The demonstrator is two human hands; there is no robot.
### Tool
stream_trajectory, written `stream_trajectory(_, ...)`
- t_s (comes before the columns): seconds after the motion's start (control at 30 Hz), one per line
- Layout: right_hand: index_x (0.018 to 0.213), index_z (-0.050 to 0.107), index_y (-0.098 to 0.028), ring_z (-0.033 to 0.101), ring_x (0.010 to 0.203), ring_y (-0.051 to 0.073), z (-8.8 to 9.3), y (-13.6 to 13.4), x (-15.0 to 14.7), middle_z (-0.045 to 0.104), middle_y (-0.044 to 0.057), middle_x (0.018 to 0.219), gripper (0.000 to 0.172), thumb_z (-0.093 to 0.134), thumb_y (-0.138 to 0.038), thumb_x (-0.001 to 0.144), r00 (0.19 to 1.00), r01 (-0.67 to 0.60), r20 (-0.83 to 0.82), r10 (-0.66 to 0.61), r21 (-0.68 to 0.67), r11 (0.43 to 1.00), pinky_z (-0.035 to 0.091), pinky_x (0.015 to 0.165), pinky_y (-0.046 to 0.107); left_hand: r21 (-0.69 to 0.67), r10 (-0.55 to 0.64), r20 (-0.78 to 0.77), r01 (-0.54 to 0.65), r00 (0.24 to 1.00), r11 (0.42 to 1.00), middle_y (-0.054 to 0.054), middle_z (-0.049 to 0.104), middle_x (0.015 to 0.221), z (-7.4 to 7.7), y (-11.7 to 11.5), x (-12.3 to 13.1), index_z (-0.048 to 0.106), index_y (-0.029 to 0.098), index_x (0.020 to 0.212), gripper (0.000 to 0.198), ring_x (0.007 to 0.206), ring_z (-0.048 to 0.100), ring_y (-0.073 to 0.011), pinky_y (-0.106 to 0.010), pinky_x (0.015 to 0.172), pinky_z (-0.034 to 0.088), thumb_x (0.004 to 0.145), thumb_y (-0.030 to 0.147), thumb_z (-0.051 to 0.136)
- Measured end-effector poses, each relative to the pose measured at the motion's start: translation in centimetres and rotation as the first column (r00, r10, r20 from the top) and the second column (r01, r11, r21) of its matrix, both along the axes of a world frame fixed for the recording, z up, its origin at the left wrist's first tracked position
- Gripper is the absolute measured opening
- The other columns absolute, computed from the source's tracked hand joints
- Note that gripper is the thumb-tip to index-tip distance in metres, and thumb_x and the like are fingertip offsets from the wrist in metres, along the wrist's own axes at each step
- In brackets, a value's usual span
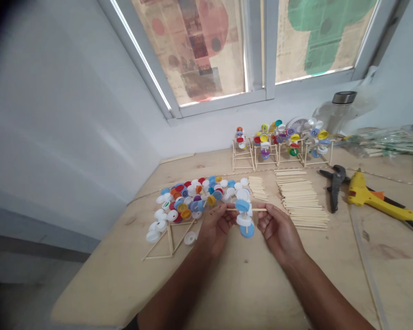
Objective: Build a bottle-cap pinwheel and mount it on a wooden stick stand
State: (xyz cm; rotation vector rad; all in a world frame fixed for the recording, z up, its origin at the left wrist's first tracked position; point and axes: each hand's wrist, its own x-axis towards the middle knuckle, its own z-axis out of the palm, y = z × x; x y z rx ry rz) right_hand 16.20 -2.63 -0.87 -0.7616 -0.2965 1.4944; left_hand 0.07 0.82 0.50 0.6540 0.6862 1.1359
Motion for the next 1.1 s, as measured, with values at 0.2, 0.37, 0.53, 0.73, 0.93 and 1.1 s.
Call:
stream_trajectory(0.2, 0.072, 0.070, -0.014, 0.048, 0.049, 0.006, 0.3, -0.1, 0.0, 0.060, 0.000, 0.059, 0.015, 0.079, -0.025, 0.067, 1.000, 0.014, -0.004, -0.014, -0.010, 1.000, 0.044, 0.047, 0.016, 0.064, 0.039, -0.082, -0.034, 0.996, 0.997, -0.005, 0.066, 0.060, 0.0, -0.1, 0.2, 0.072, 0.010, 0.076, 0.028, 0.056, 0.057, -0.0125, -0.025, 0.058, 0.044, 0.069, 0.037, 0.075)
stream_trajectory(0.37, 0.073, 0.071, -0.013, 0.049, 0.049, 0.005, 0.4, 0.0, 0.1, 0.060, 0.000, 0.059, 0.017, 0.081, -0.025, 0.065, 0.999, 0.045, 0.001, -0.045, -0.011, 0.999, 0.043, 0.045, 0.016, 0.144, 0.146, -0.189, -0.120, 0.971, 0.982, -0.003, 0.063, 0.056, -0.1, -0.1, 0.2, 0.072, 0.012, 0.077, 0.031, 0.052, 0.053, -0.0113, -0.026, 0.057, 0.040, 0.072, 0.043, 0.071)
stream_trajectory(0.53, 0.077, 0.072, -0.013, 0.050, 0.051, 0.006, 0.6, 0.1, 0.5, 0.060, 0.000, 0.059, 0.025, 0.084, -0.028, 0.061, 0.991, 0.133, 0.032, -0.133, -0.008, 0.991, 0.044, 0.046, 0.014, 0.170, 0.225, -0.204, -0.192, 0.953, 0.967, -0.001, 0.062, 0.055, -0.3, 0.2, 0.1, 0.069, 0.014, 0.077, 0.031, 0.050, 0.051, -0.0102, -0.025, 0.055, 0.039, 0.073, 0.044, 0.070)
stream_trajectory(0.73, 0.079, 0.070, -0.014, 0.045, 0.049, 0.005, 0.8, 0.1, 0.6, 0.058, -0.002, 0.060, 0.027, 0.083, -0.030, 0.061, 0.991, 0.128, 0.029, -0.129, 0.027, 0.991, 0.045, 0.046, 0.016, 0.265, 0.255, -0.263, -0.184, 0.931, 0.947, -0.002, 0.059, 0.052, 0.5, -0.5, 0.3, 0.067, 0.015, 0.064, 0.033, 0.051, 0.050, -0.0117, -0.025, 0.056, 0.040, 0.076, 0.046, 0.067)
stream_trajectory(0.93, 0.080, 0.070, -0.014, 0.046, 0.049, 0.005, 0.7, 0.1, 0.6, 0.060, -0.001, 0.062, 0.027, 0.084, -0.029, 0.061, 0.992, 0.127, 0.025, -0.127, 0.014, 0.992, 0.044, 0.045, 0.015, 0.469, 0.244, -0.406, -0.028, 0.881, 0.883, -0.004, 0.060, 0.055, 0.8, -1.7, 0.2, 0.068, 0.016, 0.060, 0.039, 0.055, 0.053, -0.0147, -0.027, 0.060, 0.042, 0.083, 0.047, 0.060)
stream_trajectory(1.1, 0.078, 0.070, -0.016, 0.046, 0.049, 0.005, 0.7, 0.1, 0.6, 0.059, -0.002, 0.062, 0.022, 0.082, -0.028, 0.064, 0.995, 0.101, 0.021, -0.101, 0.004, 0.995, 0.045, 0.044, 0.016, 0.488, 0.297, -0.422, -0.062, 0.856, 0.871, -0.003, 0.058, 0.053, 0.9, -1.6, 0.1, 0.065, 0.016, 0.058, 0.043, 0.053, 0.052, -0.0135, -0.026, 0.058, 0.043, 0.084, 0.049, 0.057)
